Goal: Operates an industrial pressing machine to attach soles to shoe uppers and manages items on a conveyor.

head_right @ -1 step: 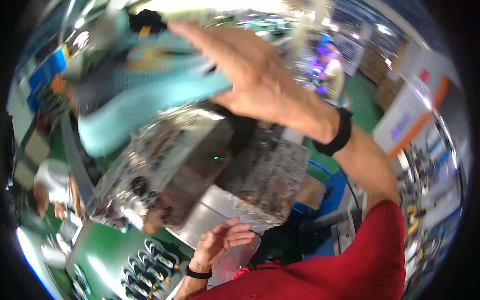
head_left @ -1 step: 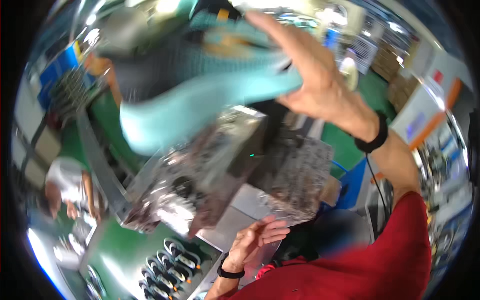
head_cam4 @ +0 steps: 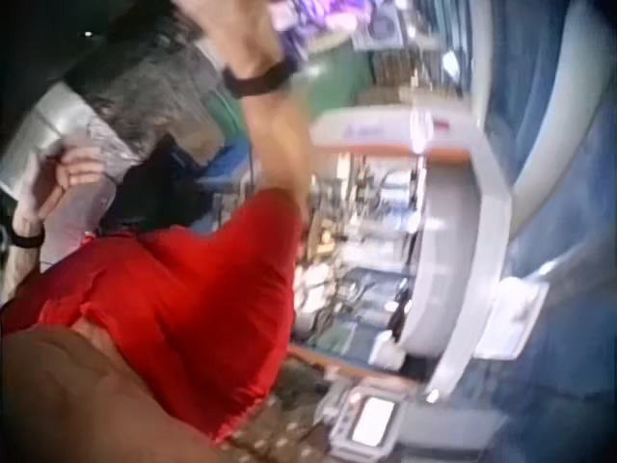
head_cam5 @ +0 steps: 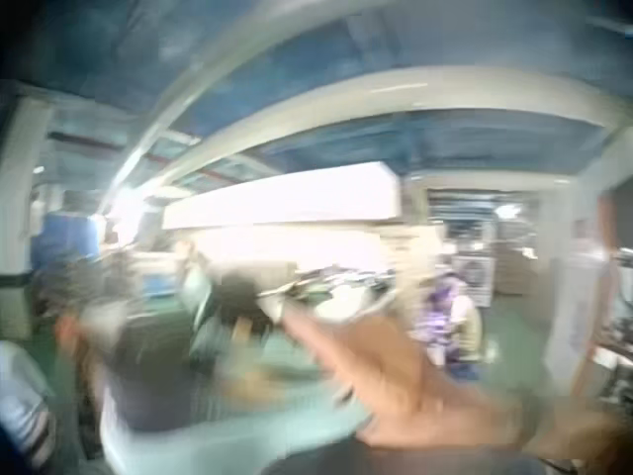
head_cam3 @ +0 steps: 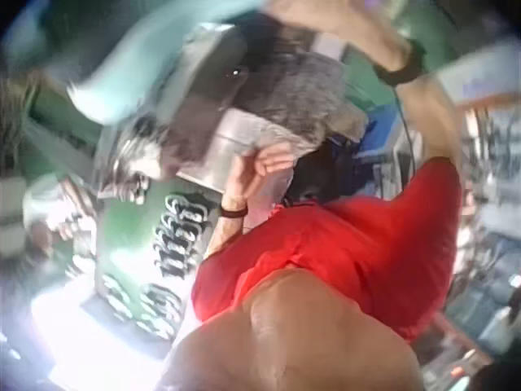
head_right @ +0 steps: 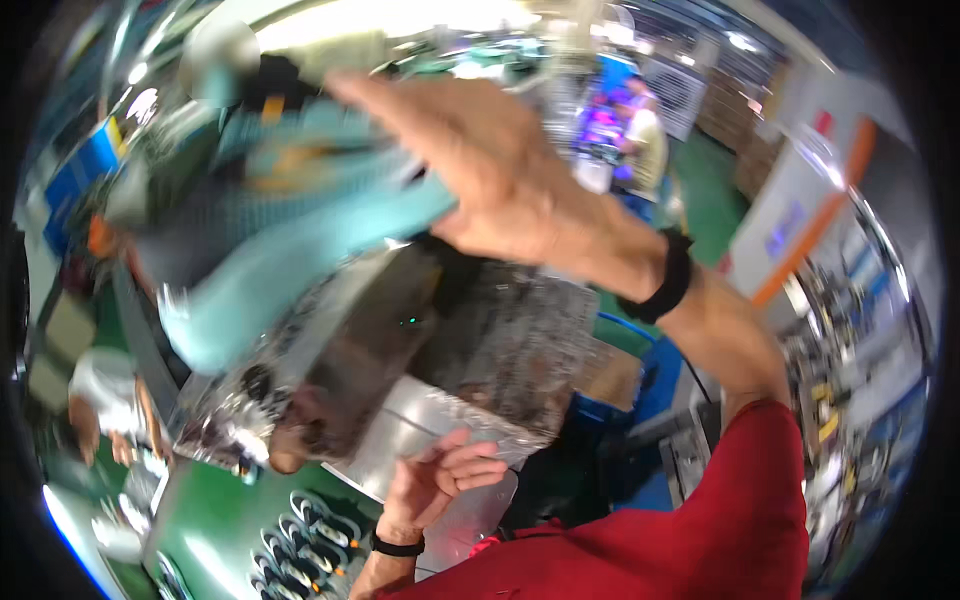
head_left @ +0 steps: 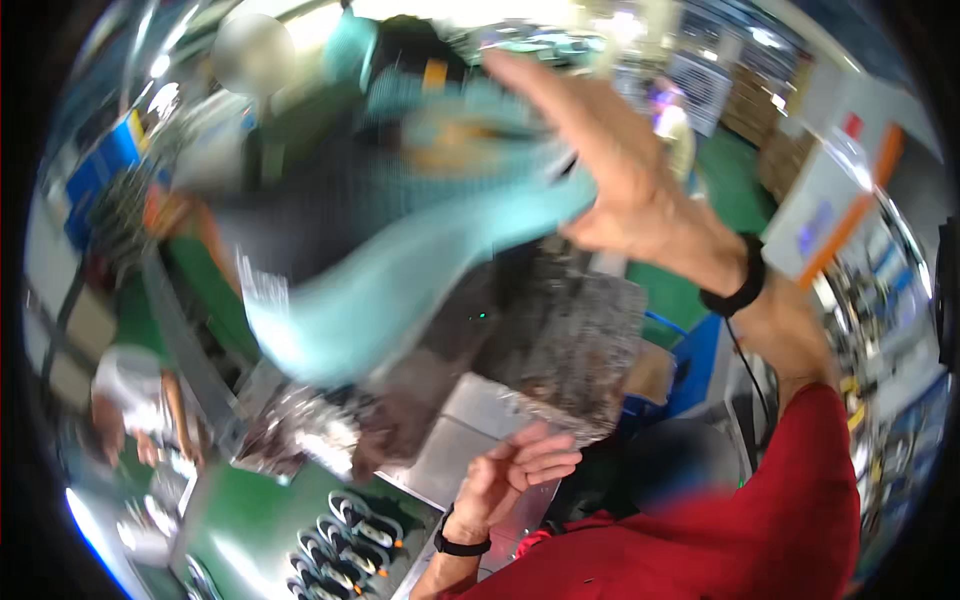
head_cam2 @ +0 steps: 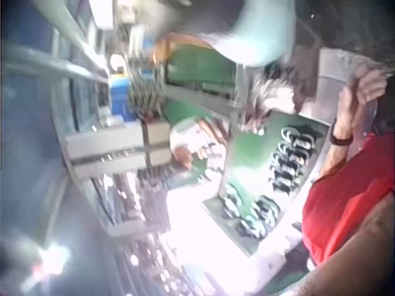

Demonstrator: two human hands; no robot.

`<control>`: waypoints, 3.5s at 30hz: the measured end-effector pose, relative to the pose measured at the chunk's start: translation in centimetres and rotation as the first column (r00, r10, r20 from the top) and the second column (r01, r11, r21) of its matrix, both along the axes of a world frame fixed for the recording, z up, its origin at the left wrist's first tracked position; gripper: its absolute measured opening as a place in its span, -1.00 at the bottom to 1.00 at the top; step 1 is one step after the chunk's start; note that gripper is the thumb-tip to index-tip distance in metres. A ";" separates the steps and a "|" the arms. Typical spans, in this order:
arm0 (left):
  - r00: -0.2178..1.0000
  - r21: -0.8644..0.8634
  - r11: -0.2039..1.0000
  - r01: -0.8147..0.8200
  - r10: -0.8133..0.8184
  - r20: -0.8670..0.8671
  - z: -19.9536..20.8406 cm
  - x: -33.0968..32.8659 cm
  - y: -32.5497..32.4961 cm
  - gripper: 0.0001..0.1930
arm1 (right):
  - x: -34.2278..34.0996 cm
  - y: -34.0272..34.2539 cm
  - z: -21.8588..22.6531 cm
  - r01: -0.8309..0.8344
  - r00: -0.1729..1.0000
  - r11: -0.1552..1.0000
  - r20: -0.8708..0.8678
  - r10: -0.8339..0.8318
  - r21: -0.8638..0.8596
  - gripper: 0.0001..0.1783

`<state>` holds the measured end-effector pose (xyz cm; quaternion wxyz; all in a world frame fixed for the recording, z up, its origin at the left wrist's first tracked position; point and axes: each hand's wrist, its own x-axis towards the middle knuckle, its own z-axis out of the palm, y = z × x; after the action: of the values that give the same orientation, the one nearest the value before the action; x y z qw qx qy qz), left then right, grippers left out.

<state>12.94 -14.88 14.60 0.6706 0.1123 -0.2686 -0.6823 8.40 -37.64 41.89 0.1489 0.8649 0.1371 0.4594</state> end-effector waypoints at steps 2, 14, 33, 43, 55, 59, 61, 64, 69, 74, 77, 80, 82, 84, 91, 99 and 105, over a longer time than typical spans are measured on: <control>0.988 -0.147 0.982 0.118 -0.131 -0.079 3.5 -2.1 -3.4 -0.03 | -7.6 -0.9 -1.0 0.079 0.995 0.995 -0.048 -0.082 -0.056 -0.05; 0.860 0.024 0.860 0.510 -0.508 -0.055 7.7 -31.9 -8.8 -0.28 | -49.7 14.4 -13.3 0.204 0.875 0.141 -0.116 -0.469 0.969 -0.09; 0.251 0.095 0.570 0.816 -0.499 0.830 -6.4 -87.1 -8.3 -0.20 | -84.3 39.1 -28.8 -0.262 -0.442 0.272 0.135 -0.887 0.926 -0.40; -0.123 -0.013 0.873 0.487 0.084 0.989 -12.5 -103.6 -14.5 -0.21 | -84.7 42.4 -26.0 -0.211 -0.730 0.007 -0.153 -0.666 0.977 -0.34; 0.228 0.555 0.414 0.722 -0.899 0.373 -4.8 -82.5 -23.0 -0.71 | -100.8 16.2 -17.7 -0.086 -0.450 -0.927 -0.844 -0.291 0.365 -0.35; 0.175 0.597 0.455 0.660 -0.867 0.467 0.2 -68.5 -22.2 -0.58 | -107.7 7.4 -29.2 0.053 -0.192 -0.842 -0.822 -0.535 0.536 -0.40; 0.298 0.599 0.577 0.555 -0.810 0.505 3.5 -62.1 -21.9 -0.44 | -104.7 2.1 -32.4 0.044 -0.259 -0.892 -0.858 -0.445 0.449 -0.53; 0.538 0.575 0.747 0.333 -0.651 0.535 5.6 -55.3 -20.1 -0.43 | -105.1 -0.8 -41.3 0.039 -0.477 -0.871 -0.757 -0.447 0.490 -0.50; 0.682 0.464 0.885 -0.036 -0.318 0.659 3.1 -46.5 -16.2 -0.50 | -105.4 0.5 -43.0 0.237 -0.442 -0.852 -0.729 -0.523 0.467 -0.46; 0.710 0.565 0.762 -0.317 -0.205 0.674 0.3 -42.5 -11.4 -0.56 | -81.3 7.2 -32.2 0.514 -0.045 -0.583 -0.659 -0.751 0.629 -0.84; 0.727 0.615 0.709 -0.345 -0.213 0.653 -0.8 -42.8 -9.0 -0.61 | -71.5 12.0 -39.1 0.612 0.260 -0.210 -0.445 -0.857 0.763 -0.92; 0.865 0.696 0.679 -0.234 -0.182 0.468 -4.5 -39.9 -5.5 -0.64 | -66.8 13.1 -48.5 0.757 0.218 -0.322 -0.684 -0.697 0.569 -0.90; 0.879 0.714 0.664 -0.223 -0.179 0.441 -6.8 -37.8 -3.0 -0.69 | -67.0 12.9 -53.9 0.684 0.292 -0.298 -0.625 -0.724 0.666 -0.89; 0.903 0.739 0.621 -0.260 -0.115 0.414 -5.9 -36.1 -0.8 -0.71 | -67.1 12.6 -55.0 0.732 0.255 -0.310 -0.666 -0.701 0.607 -0.85; 0.814 0.774 0.262 -0.576 0.266 0.516 -11.6 -23.5 8.0 -0.78 | -66.7 6.7 -53.4 0.734 0.301 -0.174 -0.544 -0.783 0.656 -0.83; 0.637 0.727 -0.111 -0.678 0.406 0.656 -23.7 -1.2 14.3 -0.65 | -33.2 -3.3 -18.8 0.479 0.868 0.553 -0.275 -0.413 0.682 -0.72; 0.178 0.165 -0.272 -0.948 -0.022 0.984 -33.1 10.1 16.9 -0.32 | -1.7 -2.6 -2.9 0.215 0.931 0.962 -0.332 -0.150 0.168 -0.54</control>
<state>23.05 1.98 -18.47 0.4770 0.8692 0.0904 -0.0939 6.74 -40.21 39.04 0.0791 0.9468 0.0308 0.3105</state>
